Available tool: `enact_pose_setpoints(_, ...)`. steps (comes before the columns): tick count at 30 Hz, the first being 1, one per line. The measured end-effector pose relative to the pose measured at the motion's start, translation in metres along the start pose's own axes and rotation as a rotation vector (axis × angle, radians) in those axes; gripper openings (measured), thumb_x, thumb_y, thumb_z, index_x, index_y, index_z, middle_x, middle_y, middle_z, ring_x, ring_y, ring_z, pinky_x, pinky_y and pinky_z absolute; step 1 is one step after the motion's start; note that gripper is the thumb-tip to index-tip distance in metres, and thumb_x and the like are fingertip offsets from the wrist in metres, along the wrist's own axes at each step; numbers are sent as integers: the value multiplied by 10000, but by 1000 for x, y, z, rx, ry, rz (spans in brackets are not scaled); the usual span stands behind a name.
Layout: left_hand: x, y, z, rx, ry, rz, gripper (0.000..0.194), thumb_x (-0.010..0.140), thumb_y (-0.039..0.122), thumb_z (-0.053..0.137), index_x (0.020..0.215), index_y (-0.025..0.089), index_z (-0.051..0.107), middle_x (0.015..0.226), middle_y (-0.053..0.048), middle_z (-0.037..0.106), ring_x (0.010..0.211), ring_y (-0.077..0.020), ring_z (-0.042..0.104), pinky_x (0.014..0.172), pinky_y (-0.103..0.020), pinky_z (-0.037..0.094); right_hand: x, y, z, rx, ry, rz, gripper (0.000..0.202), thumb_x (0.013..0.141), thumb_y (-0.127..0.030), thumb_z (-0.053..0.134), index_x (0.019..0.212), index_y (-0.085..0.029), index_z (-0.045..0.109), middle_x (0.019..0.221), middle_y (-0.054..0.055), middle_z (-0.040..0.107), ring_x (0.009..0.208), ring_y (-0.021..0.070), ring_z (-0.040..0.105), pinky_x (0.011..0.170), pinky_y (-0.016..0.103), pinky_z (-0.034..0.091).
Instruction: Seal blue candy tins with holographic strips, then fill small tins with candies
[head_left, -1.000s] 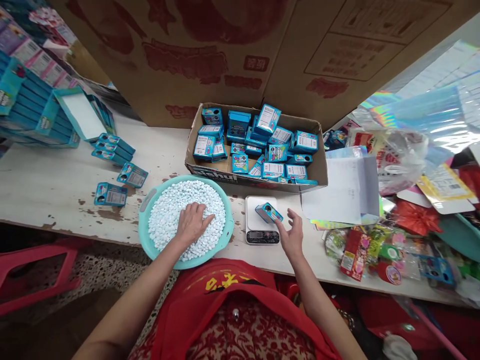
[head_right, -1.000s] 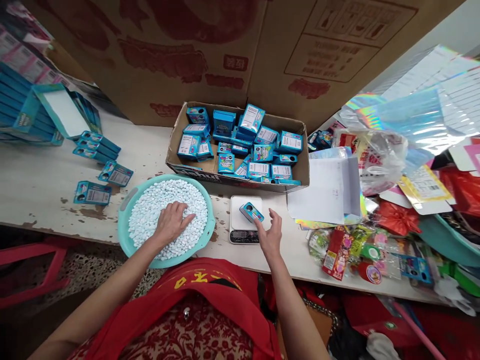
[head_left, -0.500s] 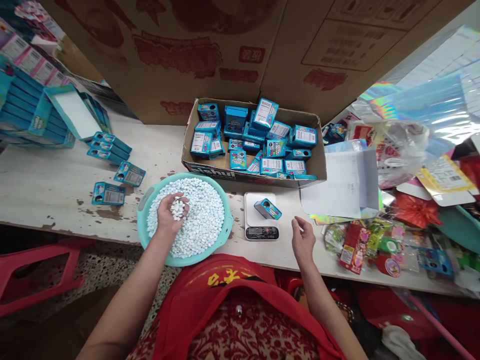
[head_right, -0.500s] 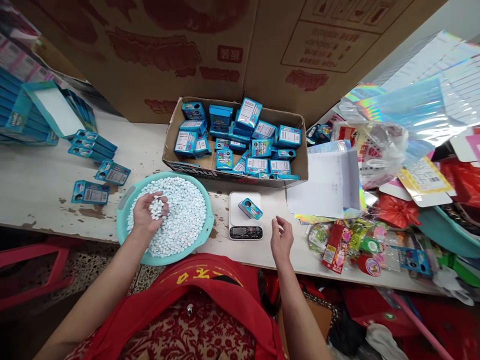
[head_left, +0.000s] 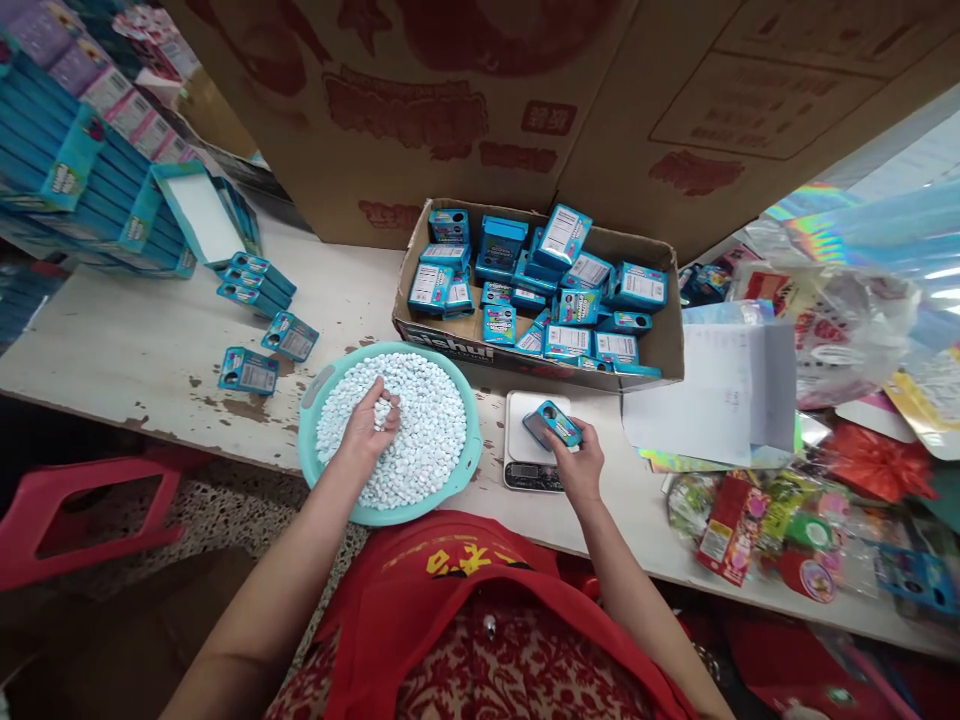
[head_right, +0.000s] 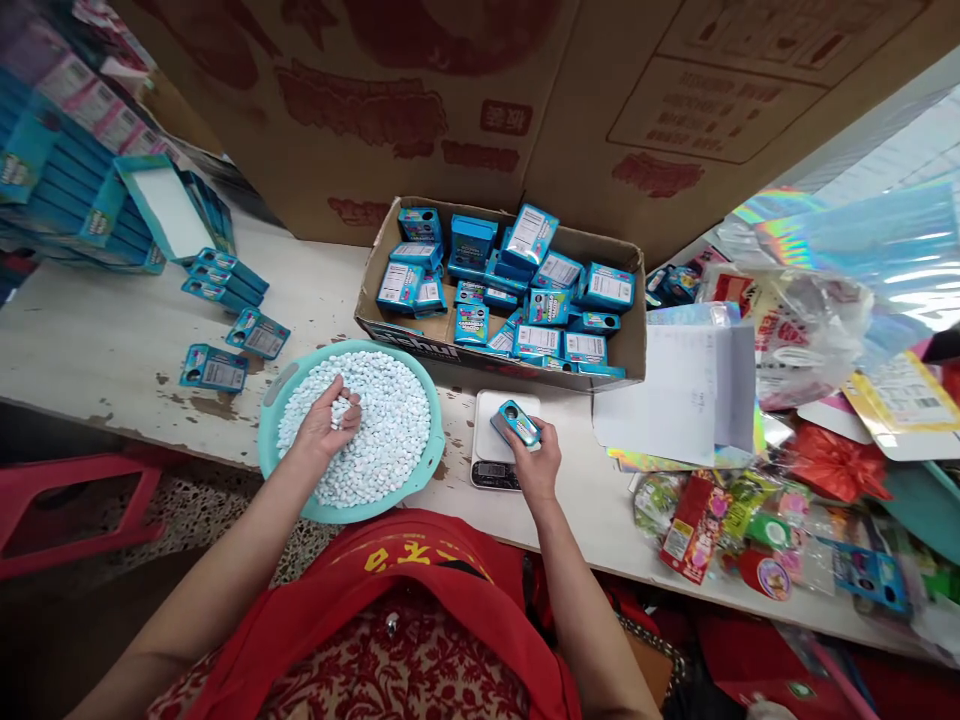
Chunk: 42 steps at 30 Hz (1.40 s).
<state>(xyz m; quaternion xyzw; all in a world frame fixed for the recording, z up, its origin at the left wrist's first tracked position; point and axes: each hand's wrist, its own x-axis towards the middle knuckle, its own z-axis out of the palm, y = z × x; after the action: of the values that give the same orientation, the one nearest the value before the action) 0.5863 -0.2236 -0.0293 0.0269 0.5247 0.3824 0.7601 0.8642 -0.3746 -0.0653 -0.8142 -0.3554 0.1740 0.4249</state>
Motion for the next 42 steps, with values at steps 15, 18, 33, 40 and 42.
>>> enact_pose_setpoints(15, -65, -16, 62, 124, -124, 668, 357, 706, 429, 702, 611, 158, 490, 587, 30, 520, 542, -74, 541, 511, -187, 448, -40, -131, 58, 35, -454, -546, 300, 774, -390, 678, 1016, -233, 596, 918, 55, 630, 889, 233, 581, 769, 363, 469)
enact_pose_setpoints(18, -60, -15, 58, 113, -87, 716, 362, 720, 446, 687, 617, 162, 487, 582, 36, 500, 512, -65, 514, 465, -177, 412, -40, -134, 62, 21, -466, -550, 290, 775, -381, 677, 1011, -232, 598, 919, 55, 628, 899, 235, 581, 776, 361, 468)
enact_pose_setpoints(33, -16, 28, 14, 1327, 64, 996, 174, 774, 352, 585, 848, 204, 637, 954, -57, 658, 977, -233, 582, 890, -367, 435, -20, -61, -1, 55, -141, -166, 350, 749, -476, 642, 965, -203, 602, 906, 44, 632, 831, 204, 606, 740, 326, 491)
enact_pose_setpoints(40, 59, 66, 141, 1982, 119, 917, 546, 798, 423, 592, 1245, 127, 488, 1156, -196, 591, 1089, -318, 545, 888, -380, 424, -6, 15, -2, 4, 91, -16, 449, 703, -559, 645, 944, -184, 595, 853, 50, 606, 760, 216, 582, 686, 366, 490)
enact_pose_setpoints(42, 84, 64, 165, 2132, 195, 738, 781, 721, 432, 680, 1354, 104, 362, 1256, -261, 510, 1140, -363, 510, 883, -407, 424, -7, 19, 3, -2, 108, -50, 463, 730, -543, 631, 1008, -176, 577, 926, 72, 604, 836, 232, 585, 727, 394, 498)
